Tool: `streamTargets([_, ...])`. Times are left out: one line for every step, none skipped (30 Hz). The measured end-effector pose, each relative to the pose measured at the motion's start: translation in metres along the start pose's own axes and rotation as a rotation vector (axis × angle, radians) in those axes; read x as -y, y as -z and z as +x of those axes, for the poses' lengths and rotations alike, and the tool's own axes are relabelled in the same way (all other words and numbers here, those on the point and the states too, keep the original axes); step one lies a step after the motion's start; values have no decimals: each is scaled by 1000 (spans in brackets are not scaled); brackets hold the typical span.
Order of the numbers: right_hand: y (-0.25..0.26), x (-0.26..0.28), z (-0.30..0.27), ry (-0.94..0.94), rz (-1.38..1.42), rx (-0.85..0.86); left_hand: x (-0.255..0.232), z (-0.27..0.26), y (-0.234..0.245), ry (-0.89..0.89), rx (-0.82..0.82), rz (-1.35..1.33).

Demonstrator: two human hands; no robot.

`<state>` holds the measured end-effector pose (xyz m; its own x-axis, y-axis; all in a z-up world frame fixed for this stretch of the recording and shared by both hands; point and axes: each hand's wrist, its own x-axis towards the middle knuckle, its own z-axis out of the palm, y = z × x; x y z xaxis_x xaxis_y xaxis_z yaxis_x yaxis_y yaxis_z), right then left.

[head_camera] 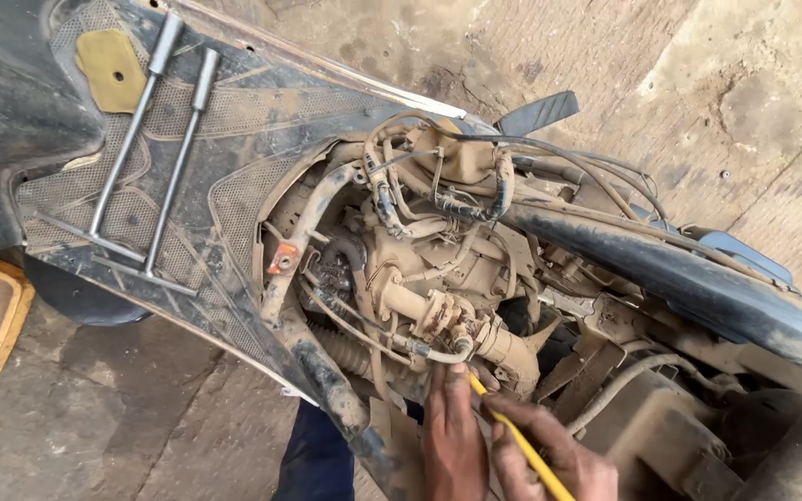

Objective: The person is using a screwdriver to adjust and inspect the engine components of a scooter.

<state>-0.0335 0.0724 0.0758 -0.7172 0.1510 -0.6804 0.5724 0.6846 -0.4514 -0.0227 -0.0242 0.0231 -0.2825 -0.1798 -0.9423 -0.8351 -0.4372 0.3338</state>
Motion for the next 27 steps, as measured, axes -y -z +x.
streamTargets([0,2,0,147,68,-30,-10,-3,2,-58,14,13])
streamTargets([-7,2,-2,145,65,-36,-7,6,4,-57,21,13])
streamTargets([-14,2,-11,152,49,-51,-1,9,11,-194,46,31])
streamTargets([-21,3,-20,160,33,-65,5,10,19,-331,74,49])
streamTargets([-25,2,-21,158,38,-64,13,12,24,-331,72,53])
streamTargets([-28,1,-22,216,1,-30,19,14,30,-172,86,-13])
streamTargets([-31,1,-21,279,-37,0,24,17,34,-19,104,-81])
streamTargets([-29,3,-18,283,-34,-5,22,17,31,-26,105,-80])
streamTargets([-28,5,-17,150,-15,-6,20,15,30,-33,137,-30])
streamTargets([-27,7,-16,16,4,-7,18,14,29,-40,168,19])
streamTargets([-24,-11,-10,20,4,-12,28,17,25,-45,172,19])
streamTargets([-21,-29,-4,185,127,-142,38,20,21,17,90,133])
streamTargets([-19,-48,0,344,247,-269,49,21,20,83,0,248])
streamTargets([-10,-52,6,345,246,-267,50,13,13,84,-1,246])
streamTargets([-2,-56,10,319,212,-175,51,4,10,-40,74,223])
streamTargets([5,-61,14,293,178,-82,53,-6,6,-165,146,199])
streamTargets([6,-38,10,287,174,-82,27,-11,7,-158,148,199])
streamTargets([7,-15,6,331,307,-210,0,-17,7,-13,322,35])
streamTargets([8,9,4,379,443,-337,-27,-22,6,127,492,-131])
streamTargets([8,21,2,376,441,-336,-44,-26,7,130,492,-132])
streamTargets([8,33,4,296,416,-363,-63,-27,7,176,399,-119])
streamTargets([7,46,6,215,391,-390,-83,-28,6,219,306,-105])
streamTargets([8,52,9,220,395,-393,-78,-23,7,213,307,-103])
streamTargets([9,58,12,321,224,-340,-73,-17,9,165,308,-129])
streamTargets([7,65,11,414,54,-276,-67,-14,14,123,299,-154])
streamTargets([4,63,12,414,61,-270,-63,-14,19,122,290,-151])
streamTargets([0,61,17,364,58,-232,-60,-11,22,22,311,-98])
